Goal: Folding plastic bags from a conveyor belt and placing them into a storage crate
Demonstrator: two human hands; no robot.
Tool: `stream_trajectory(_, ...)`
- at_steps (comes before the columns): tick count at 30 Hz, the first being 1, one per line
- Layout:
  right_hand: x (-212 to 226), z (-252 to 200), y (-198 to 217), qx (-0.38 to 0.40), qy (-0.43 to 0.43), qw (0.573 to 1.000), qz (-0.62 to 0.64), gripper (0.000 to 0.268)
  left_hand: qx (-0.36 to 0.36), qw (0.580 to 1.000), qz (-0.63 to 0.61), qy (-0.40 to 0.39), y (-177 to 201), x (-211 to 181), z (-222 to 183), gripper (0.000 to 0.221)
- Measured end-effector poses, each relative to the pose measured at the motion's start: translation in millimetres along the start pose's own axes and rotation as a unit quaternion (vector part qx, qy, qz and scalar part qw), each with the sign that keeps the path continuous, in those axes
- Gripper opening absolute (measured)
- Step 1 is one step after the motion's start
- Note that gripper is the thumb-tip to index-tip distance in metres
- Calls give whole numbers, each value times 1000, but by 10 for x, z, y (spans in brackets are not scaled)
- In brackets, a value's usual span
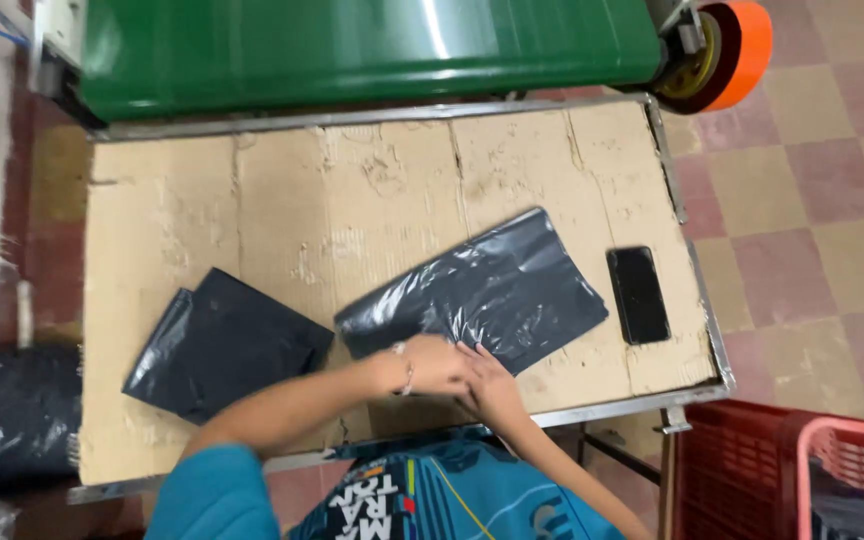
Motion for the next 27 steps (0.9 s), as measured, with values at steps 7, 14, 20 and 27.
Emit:
stream_trajectory(7, -766, -843, 121, -49, -433, 818, 376, 43, -99, 720, -674, 134, 122, 1106, 483, 52)
stream_trajectory(14, -707, -729, 487, -173, -492, 573, 633, 24, -309, 921, -97, 215, 42, 1088, 373, 35)
stream_trajectory(20, -1090, -851, 332, -170, -484, 695, 504, 20, -309, 861, 192, 356, -490, 1109, 738, 35)
stream_trajectory(27, -1362, -901, 267, -155, -526, 701, 456, 25, -223, 863, 86, 445, 138, 810, 998, 47)
Point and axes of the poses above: each hand's wrist, its own z-axis towards the middle knuckle, its own y-axis out of the back of the hand, x = y × z, the point moved 2 cm from there along z, towards the middle knuckle, and after that the axes turned 6 degrees about -y, right-handed, at the moved point
